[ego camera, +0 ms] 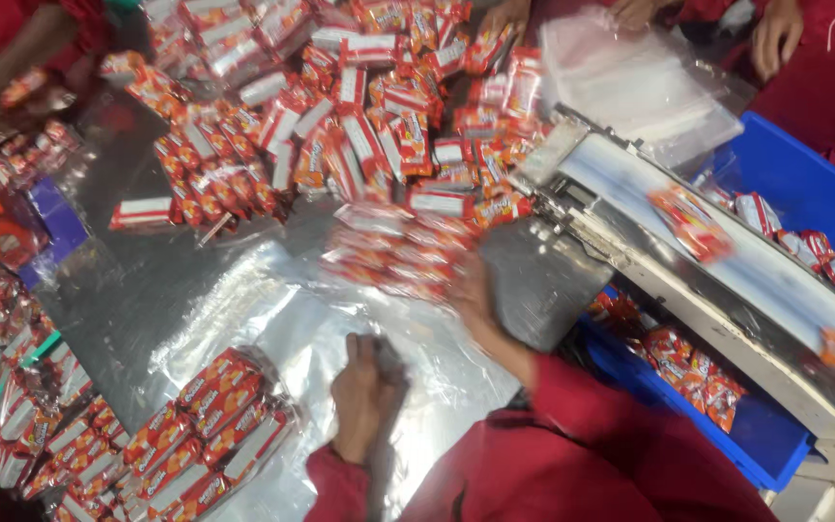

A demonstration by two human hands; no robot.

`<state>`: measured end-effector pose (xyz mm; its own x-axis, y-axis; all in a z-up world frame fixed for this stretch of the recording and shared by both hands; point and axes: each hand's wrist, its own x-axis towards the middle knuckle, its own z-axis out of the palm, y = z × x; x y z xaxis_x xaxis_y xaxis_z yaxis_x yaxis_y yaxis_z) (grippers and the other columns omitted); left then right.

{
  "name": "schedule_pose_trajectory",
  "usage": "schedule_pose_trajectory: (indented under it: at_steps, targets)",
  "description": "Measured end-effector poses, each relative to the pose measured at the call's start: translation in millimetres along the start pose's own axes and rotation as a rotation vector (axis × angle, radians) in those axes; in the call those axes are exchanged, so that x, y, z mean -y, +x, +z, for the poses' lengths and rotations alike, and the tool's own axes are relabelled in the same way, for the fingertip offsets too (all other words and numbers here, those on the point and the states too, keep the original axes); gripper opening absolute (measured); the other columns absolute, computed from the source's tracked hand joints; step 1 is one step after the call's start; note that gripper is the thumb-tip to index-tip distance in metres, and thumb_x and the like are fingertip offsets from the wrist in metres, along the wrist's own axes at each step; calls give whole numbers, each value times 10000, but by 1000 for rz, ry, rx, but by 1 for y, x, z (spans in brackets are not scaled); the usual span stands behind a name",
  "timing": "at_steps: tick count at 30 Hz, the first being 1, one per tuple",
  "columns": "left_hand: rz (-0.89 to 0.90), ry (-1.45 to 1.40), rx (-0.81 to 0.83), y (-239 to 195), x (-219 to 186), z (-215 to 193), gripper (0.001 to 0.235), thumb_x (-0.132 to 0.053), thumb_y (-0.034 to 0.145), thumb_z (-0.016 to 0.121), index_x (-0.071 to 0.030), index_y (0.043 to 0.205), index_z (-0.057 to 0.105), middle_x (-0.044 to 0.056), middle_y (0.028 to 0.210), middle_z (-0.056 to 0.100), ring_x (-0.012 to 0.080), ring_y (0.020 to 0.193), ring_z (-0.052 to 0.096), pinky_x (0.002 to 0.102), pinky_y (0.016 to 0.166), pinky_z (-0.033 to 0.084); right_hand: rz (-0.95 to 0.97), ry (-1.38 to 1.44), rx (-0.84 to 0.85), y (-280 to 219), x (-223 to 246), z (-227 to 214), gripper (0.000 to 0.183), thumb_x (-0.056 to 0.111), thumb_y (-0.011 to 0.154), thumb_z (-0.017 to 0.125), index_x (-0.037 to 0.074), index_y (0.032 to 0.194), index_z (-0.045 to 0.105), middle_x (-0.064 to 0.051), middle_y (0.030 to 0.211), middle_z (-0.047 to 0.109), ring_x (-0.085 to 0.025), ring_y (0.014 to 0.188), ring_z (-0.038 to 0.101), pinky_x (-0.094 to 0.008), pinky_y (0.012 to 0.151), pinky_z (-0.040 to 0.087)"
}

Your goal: The person picks up small snack packets from a pile on a metal table and places them into a clear plastic bag. They then move the filled bag to a blue bin. The process is repeated continuously with other workers visible in the background.

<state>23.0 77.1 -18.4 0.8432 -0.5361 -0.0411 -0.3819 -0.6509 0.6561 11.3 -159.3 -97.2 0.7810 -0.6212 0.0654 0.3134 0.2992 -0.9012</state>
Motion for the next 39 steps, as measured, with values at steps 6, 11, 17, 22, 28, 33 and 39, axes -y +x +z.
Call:
schedule_pose_trajectory:
  at_steps: [6,11,17,22,28,33,39]
  targets:
    - [281,97,-164,8,52,4,258,-191,901,626,-122,1147,659,189,1157,683,389,920,698,459,781,558,-335,-1019,648,35,18,50,865,-50,730,727,158,1535,484,-187,1651,349,-314,1515,316,-425,1226,305]
    - [70,126,-93,-8,42,3,459,-267,711,711,-54,1115,669,185,1049,672,414,822,665,499,664,515,-213,-1122,494,0,59,-28,711,110,826,771,149,1475,484,-171,1543,456,-344,1449,399,-442,1168,356]
    - [89,50,-227,-2,32,3,223,-215,826,584,-159,1005,705,55,1008,717,315,920,707,419,791,554,-478,-1566,-252,-24,187,-143,564,183,826,802,136,1351,602,-195,1309,602,-382,1223,583,-489,1031,466]
    - [230,30,-88,-3,21,4,341,-328,834,631,-122,1099,692,97,1026,670,343,895,672,436,705,532,-414,-1463,-312,25,230,-163,507,205,781,789,178,1283,718,-181,1237,642,-369,1126,619,-505,922,510]
    - [-3,228,-148,-20,18,3,421,-365,696,754,-99,1013,679,103,1035,672,349,911,686,458,755,534,-629,-1576,-448,17,243,-167,443,72,818,732,119,1257,698,-210,1222,576,-393,1137,611,-506,931,540]
    - [63,70,-75,-26,25,-1,207,-179,807,669,-152,1009,706,65,1017,707,315,922,703,424,803,545,-402,-1590,-364,-3,251,-171,606,246,779,857,79,1327,659,-250,1152,566,-441,1059,573,-546,806,508]
    - [147,35,-95,-2,15,6,232,-216,816,667,-127,1028,699,106,1042,694,319,957,688,417,778,546,-498,-1681,-390,29,269,-145,703,228,748,887,287,1397,623,-182,1078,608,-392,1044,601,-494,843,532]
